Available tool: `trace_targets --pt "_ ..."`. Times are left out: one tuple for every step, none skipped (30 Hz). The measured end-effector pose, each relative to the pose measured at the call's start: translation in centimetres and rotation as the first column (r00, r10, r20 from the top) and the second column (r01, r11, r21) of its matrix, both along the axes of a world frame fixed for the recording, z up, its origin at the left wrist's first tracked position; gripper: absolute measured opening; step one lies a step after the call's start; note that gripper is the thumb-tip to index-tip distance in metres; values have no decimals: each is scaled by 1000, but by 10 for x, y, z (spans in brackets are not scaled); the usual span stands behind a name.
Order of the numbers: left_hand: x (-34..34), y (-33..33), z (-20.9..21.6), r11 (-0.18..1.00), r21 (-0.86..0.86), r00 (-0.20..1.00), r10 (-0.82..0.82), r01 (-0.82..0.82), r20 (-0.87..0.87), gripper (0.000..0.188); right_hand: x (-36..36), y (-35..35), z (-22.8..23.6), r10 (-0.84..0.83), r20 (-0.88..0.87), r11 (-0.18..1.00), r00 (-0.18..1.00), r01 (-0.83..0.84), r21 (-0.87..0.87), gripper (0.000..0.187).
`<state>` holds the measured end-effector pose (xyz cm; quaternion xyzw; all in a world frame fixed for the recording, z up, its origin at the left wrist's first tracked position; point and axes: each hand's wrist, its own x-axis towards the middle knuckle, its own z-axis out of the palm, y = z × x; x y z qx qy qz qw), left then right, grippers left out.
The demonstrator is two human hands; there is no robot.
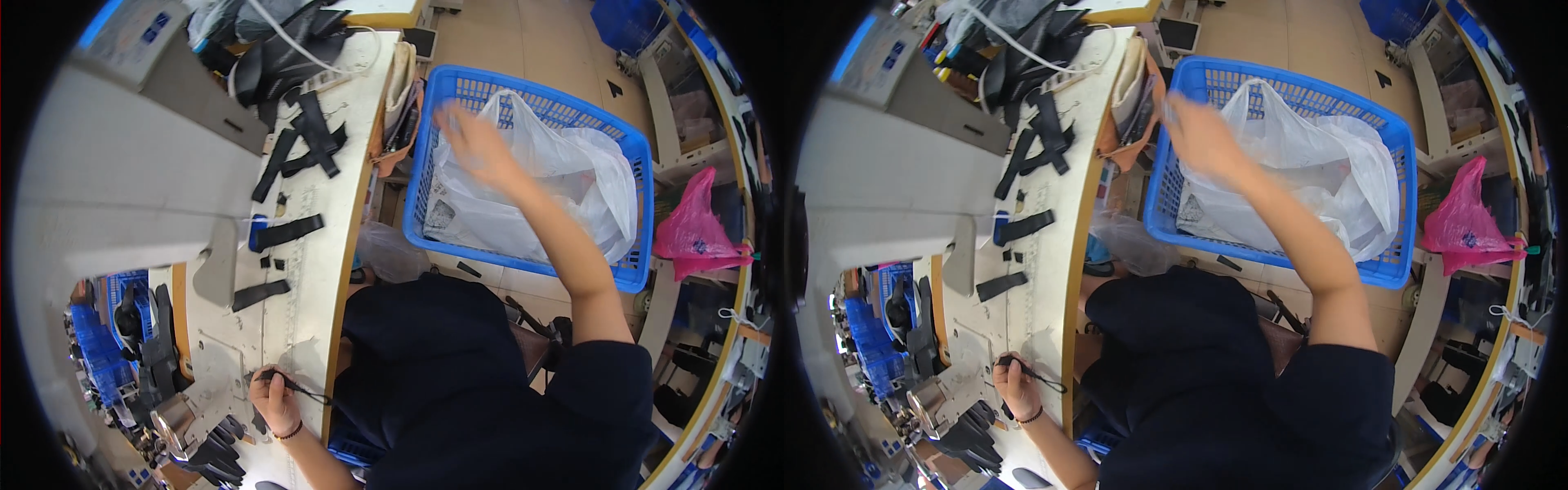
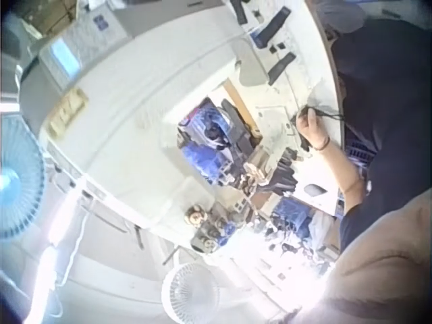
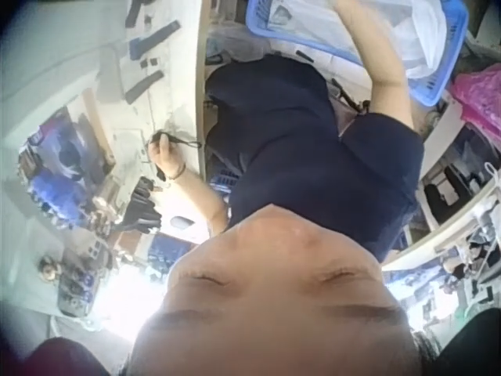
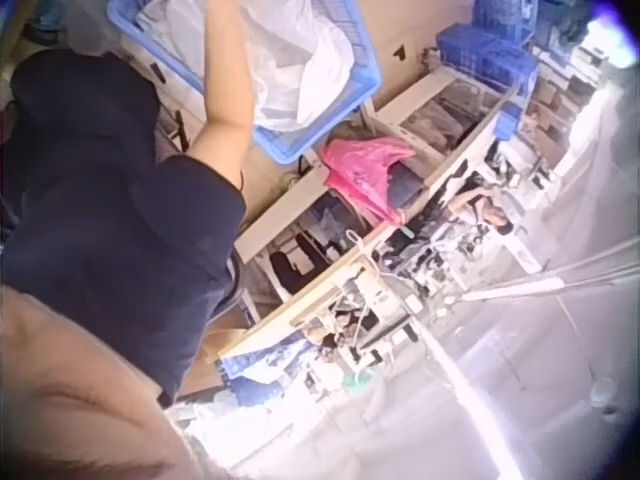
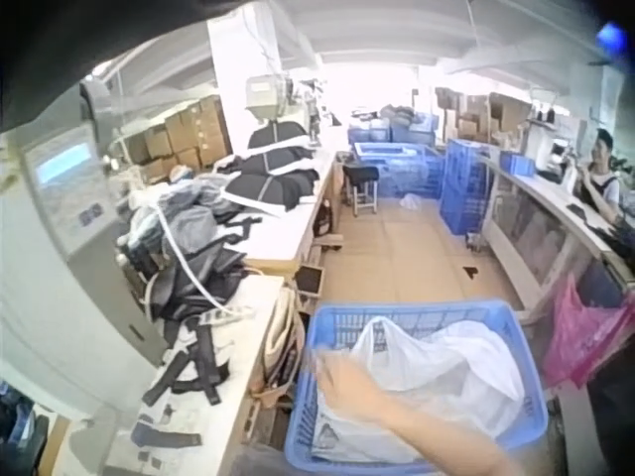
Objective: Trim excess material or threads from shoe components using hand nippers in a factory setting.
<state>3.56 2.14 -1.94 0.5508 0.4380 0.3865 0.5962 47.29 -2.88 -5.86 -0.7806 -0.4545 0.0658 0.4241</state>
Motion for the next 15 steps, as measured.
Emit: trace_targets --pt "6 -1 1 1000 -8 1000 -9 9 -14 20 -14 -24 -11 111 -116 968 987 -133 -211 21" --pt "11 -4 3 999 10 998 34 -34 -56 19 -40 -44 -20 151 -87 971 985 -164 -174 24" --pt "18 -6 4 997 30 993 73 -70 -97 19 -61 -67 -40 175 -104 964 979 -192 -186 27" --pt "25 -9 7 998 21 992 61 -59 -109 19 -76 -86 -55 221 -45 938 974 -225 -263 28" --pt "30 -11 10 995 45 982 94 -88 -162 19 -84 -99 -61 237 0 940 972 -229 -251 25" --pt "35 -13 13 991 70 970 125 -113 -211 19 -83 -112 -74 231 -17 940 973 -228 -254 25" --pt "38 -16 14 993 96 974 92 -74 -207 19 -80 -126 -93 174 91 936 981 -136 -325 21" --pt "47 -19 18 994 87 970 90 -72 -224 19 -75 -138 -107 129 203 921 971 -42 -388 18" --pt "57 -21 22 995 75 969 -43 63 -242 19 -66 -149 -121 132 185 917 974 -49 -397 18" --pt "65 -23 25 979 52 949 -177 197 -259 18 -59 -158 -127 164 257 908 952 -44 -416 14" --pt "75 -23 24 969 58 921 -210 241 -328 18 -54 -163 -135 198 327 900 924 -39 -435 10" --pt "86 -26 23 963 63 896 -218 262 -387 16 -50 -166 -142 204 305 893 930 -49 -447 10" --pt "94 -22 24 955 67 882 -239 289 -405 15 -46 -166 -142 205 355 904 912 -38 -425 8" --pt "100 -21 22 948 73 871 -252 309 -421 14 -41 -166 -143 211 408 916 888 -34 -400 7" --pt "103 -19 22 949 58 865 -257 311 -430 14 -37 -167 -143 225 417 910 880 -37 -414 5"
